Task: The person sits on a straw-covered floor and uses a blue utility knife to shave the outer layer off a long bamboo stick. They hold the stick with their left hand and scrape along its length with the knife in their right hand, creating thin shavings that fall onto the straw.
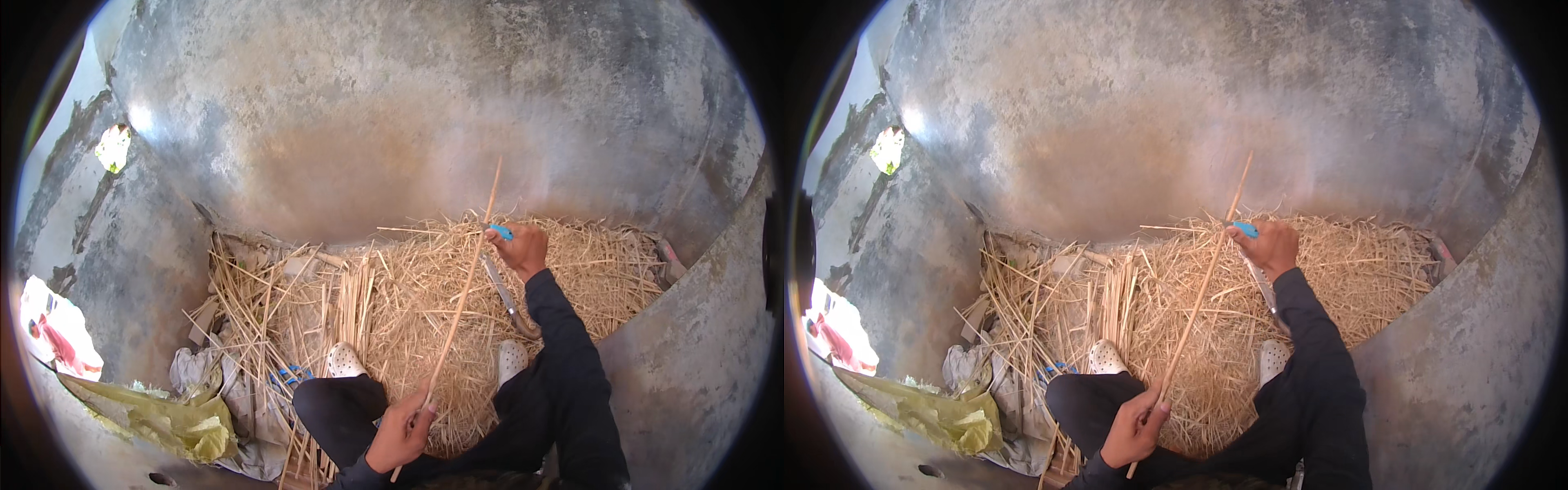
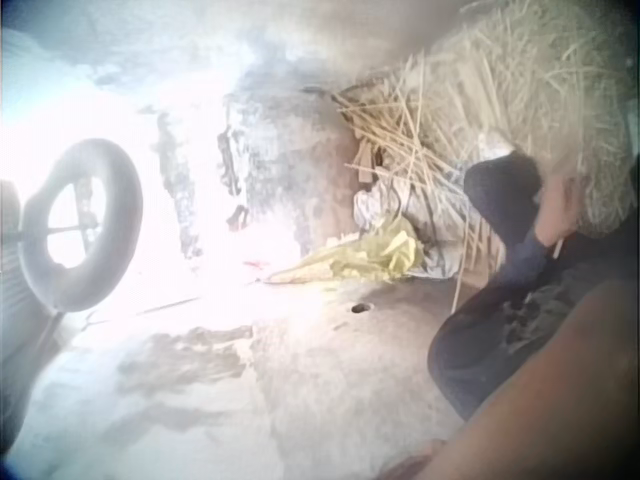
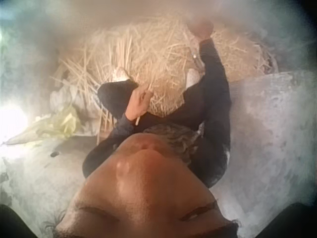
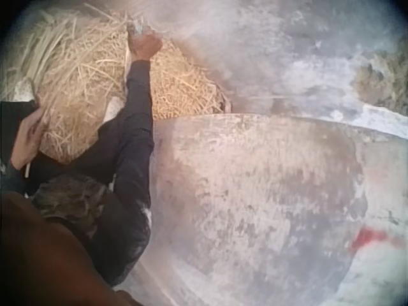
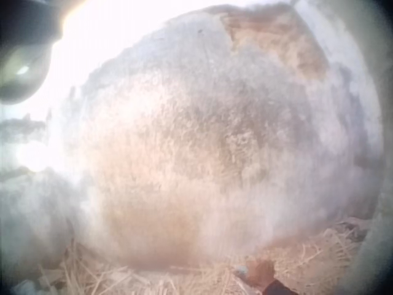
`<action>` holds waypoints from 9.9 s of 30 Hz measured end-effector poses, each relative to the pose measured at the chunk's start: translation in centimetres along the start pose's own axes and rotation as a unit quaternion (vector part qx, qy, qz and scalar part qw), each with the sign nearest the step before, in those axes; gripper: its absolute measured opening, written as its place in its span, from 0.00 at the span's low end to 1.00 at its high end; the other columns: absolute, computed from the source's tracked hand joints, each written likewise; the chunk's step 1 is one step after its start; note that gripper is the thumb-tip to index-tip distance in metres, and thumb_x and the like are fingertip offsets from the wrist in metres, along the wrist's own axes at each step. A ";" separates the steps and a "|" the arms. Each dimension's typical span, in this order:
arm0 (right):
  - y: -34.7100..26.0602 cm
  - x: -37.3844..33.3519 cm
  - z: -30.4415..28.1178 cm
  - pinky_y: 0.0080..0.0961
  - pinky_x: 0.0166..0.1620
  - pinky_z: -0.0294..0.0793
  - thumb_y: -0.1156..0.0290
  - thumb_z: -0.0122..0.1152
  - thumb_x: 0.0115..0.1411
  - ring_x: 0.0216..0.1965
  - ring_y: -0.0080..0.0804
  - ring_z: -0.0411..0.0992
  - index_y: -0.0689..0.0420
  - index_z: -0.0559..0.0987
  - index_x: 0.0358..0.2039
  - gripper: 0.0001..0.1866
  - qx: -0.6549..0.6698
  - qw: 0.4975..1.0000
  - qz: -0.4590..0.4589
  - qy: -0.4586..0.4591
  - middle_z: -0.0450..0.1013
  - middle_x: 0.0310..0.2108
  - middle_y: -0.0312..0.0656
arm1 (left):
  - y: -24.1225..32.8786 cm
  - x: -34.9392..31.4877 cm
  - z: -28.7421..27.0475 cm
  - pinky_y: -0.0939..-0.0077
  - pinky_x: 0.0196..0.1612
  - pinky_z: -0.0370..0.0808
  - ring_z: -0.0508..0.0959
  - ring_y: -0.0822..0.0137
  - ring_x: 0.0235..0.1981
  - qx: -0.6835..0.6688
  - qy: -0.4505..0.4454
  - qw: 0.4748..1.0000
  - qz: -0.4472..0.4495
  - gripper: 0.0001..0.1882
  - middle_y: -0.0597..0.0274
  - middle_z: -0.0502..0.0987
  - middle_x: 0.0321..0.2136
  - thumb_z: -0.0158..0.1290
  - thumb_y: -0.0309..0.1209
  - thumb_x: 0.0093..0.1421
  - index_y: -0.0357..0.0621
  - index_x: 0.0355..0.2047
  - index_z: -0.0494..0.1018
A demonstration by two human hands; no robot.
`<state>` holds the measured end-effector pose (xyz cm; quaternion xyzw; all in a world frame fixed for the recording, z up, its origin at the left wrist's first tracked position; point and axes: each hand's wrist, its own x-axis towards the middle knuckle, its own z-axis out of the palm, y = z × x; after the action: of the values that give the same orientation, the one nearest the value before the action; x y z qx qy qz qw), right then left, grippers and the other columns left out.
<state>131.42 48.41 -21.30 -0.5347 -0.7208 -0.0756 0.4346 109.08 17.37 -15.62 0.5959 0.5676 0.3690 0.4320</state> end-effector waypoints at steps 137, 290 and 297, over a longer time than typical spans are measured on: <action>-8.9 -5.9 -1.8 0.33 0.16 0.65 0.26 0.49 0.54 0.10 0.34 0.67 0.49 0.77 0.14 0.36 0.140 0.952 -0.213 -0.170 0.67 0.08 0.37 | 0.4 2.5 -1.7 0.88 0.26 0.62 0.62 0.83 0.25 -0.070 0.054 0.995 -0.049 0.24 0.71 0.66 0.25 0.44 0.24 0.69 0.31 0.64 0.58; 2.7 1.0 3.1 0.42 0.21 0.68 0.26 0.40 0.58 0.15 0.43 0.71 0.54 0.79 0.17 0.41 -0.060 0.987 -0.021 -0.145 0.69 0.11 0.46 | 2.2 -4.7 -1.0 0.80 0.36 0.66 0.67 0.74 0.32 -0.070 -0.059 0.978 -0.187 0.23 0.65 0.70 0.30 0.44 0.34 0.71 0.37 0.62 0.63; 10.8 1.3 1.0 0.47 0.29 0.69 0.32 0.38 0.62 0.22 0.52 0.72 0.60 0.79 0.19 0.42 -0.037 0.974 0.201 -0.099 0.72 0.17 0.52 | -1.4 -6.4 -3.0 0.85 0.29 0.61 0.63 0.80 0.26 -0.274 -0.017 0.936 -0.221 0.22 0.75 0.64 0.23 0.48 0.34 0.69 0.42 0.61 0.67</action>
<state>139.90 54.41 -24.83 -0.6895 -0.6343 0.0396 0.3475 105.23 11.30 -15.54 0.3206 0.5545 0.3955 0.6582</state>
